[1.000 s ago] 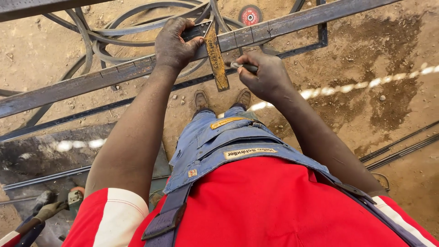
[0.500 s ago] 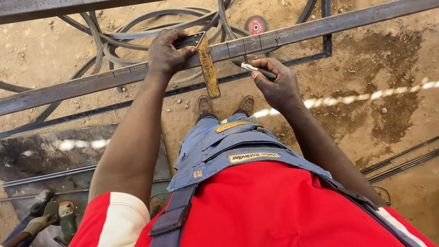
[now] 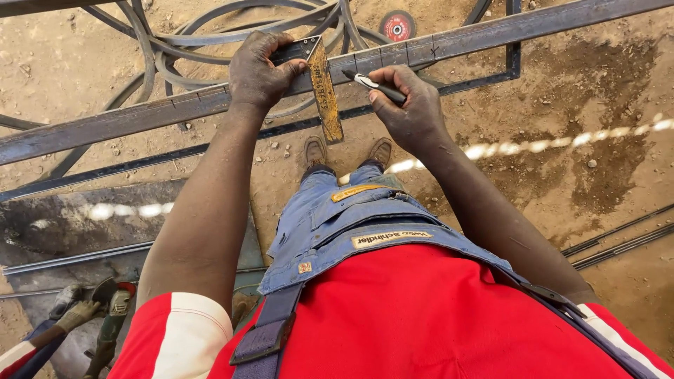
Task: Measuring and marking metal bars for cutting using a tape measure, combination square, and marker.
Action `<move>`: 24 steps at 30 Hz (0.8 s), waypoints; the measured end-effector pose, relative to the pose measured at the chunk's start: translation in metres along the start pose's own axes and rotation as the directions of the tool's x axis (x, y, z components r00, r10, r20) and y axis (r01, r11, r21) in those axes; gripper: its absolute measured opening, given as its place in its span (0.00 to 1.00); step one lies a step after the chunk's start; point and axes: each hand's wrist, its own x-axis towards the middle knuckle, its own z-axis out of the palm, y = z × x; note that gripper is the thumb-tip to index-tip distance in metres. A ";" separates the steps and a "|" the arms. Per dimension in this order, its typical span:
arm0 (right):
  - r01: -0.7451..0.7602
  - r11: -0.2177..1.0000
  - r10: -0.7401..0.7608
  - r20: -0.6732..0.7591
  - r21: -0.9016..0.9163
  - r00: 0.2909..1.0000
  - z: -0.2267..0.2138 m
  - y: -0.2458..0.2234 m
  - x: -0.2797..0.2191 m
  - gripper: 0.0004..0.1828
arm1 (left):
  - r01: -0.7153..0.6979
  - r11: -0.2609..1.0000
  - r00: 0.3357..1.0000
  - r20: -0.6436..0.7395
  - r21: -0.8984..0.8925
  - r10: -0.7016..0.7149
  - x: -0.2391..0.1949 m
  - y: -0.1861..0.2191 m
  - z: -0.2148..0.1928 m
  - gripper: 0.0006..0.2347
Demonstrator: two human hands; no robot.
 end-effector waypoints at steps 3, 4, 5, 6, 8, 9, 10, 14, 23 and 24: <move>0.046 0.999 -0.046 -0.003 -0.011 0.999 0.004 -0.001 0.004 0.10 | -0.005 1.000 1.000 0.002 -0.007 0.005 0.000 0.001 0.000 0.18; 0.047 0.999 -0.047 0.000 -0.010 0.999 0.005 0.001 0.005 0.10 | -0.002 1.000 1.000 0.001 -0.006 0.002 0.000 0.000 0.000 0.18; 0.076 0.997 -0.077 -0.016 -0.027 0.997 0.007 0.003 0.007 0.10 | -0.009 1.000 1.000 -0.001 -0.008 0.009 0.000 0.000 0.000 0.18; 0.105 0.994 -0.107 -0.032 -0.043 0.994 0.008 0.005 0.009 0.10 | -0.016 1.000 1.000 -0.003 -0.009 0.016 0.000 -0.001 0.000 0.18; 0.109 0.991 -0.112 -0.034 -0.072 0.993 0.011 0.006 0.015 0.10 | -0.024 1.000 1.000 -0.007 -0.006 0.024 0.000 -0.002 0.000 0.18; 0.111 0.988 -0.115 -0.038 -0.104 0.993 0.012 0.006 0.017 0.11 | -0.034 0.999 0.999 -0.009 -0.005 0.034 0.000 -0.002 0.002 0.18; 0.111 0.988 -0.115 -0.037 -0.104 0.993 0.013 0.008 0.020 0.11 | -0.033 0.999 0.999 -0.009 -0.006 0.033 0.000 -0.004 0.004 0.18; 0.146 0.971 -0.142 0.036 -0.189 0.989 0.019 0.007 0.030 0.10 | -0.052 0.999 0.997 -0.048 0.007 0.053 0.000 -0.006 0.006 0.19; 0.208 0.870 -0.078 0.291 -0.447 0.954 0.009 0.002 0.006 0.13 | -0.043 0.999 0.998 -0.044 -0.008 0.042 0.001 -0.003 0.003 0.18; 0.170 0.864 -0.024 0.299 -0.474 0.954 0.007 0.002 0.002 0.14 | -0.050 0.999 0.998 -0.024 -0.002 0.050 0.000 -0.003 0.002 0.18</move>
